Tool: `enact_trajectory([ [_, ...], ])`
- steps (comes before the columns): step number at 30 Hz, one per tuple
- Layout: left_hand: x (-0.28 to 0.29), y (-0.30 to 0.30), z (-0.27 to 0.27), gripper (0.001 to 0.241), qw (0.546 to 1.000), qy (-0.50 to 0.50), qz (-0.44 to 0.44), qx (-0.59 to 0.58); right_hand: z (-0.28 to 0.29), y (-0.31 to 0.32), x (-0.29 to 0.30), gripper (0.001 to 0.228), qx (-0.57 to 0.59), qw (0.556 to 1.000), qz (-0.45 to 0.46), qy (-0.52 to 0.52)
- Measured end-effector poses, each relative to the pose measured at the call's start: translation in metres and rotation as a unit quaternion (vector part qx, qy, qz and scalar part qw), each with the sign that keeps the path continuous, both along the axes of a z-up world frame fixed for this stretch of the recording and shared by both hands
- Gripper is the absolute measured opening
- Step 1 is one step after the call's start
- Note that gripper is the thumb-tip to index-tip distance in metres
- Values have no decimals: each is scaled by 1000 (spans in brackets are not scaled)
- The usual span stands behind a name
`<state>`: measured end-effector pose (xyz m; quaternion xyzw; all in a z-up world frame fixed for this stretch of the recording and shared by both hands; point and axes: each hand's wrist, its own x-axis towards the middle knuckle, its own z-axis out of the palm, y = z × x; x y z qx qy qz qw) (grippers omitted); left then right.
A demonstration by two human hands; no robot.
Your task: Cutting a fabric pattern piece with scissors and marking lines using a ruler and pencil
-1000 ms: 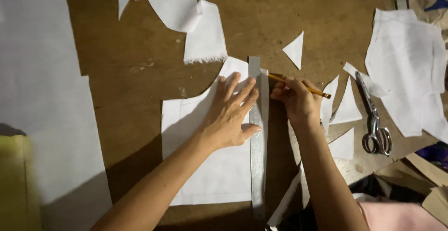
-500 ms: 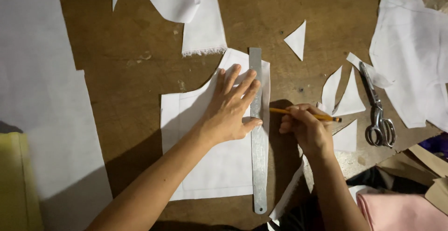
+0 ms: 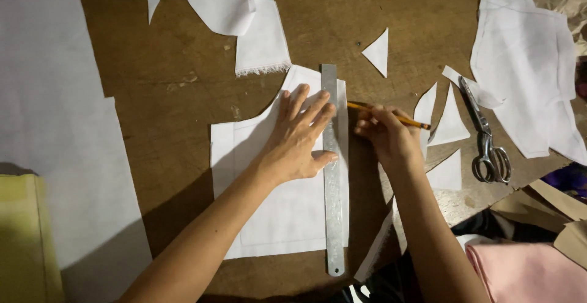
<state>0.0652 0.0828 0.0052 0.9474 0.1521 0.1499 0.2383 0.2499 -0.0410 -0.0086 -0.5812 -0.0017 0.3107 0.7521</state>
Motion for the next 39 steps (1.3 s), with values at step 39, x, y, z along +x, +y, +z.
enact_trajectory([
  [39,-50,-37,24,100,991,96,-89,26,10,-63,-26,9,-57,997,41,-18],
])
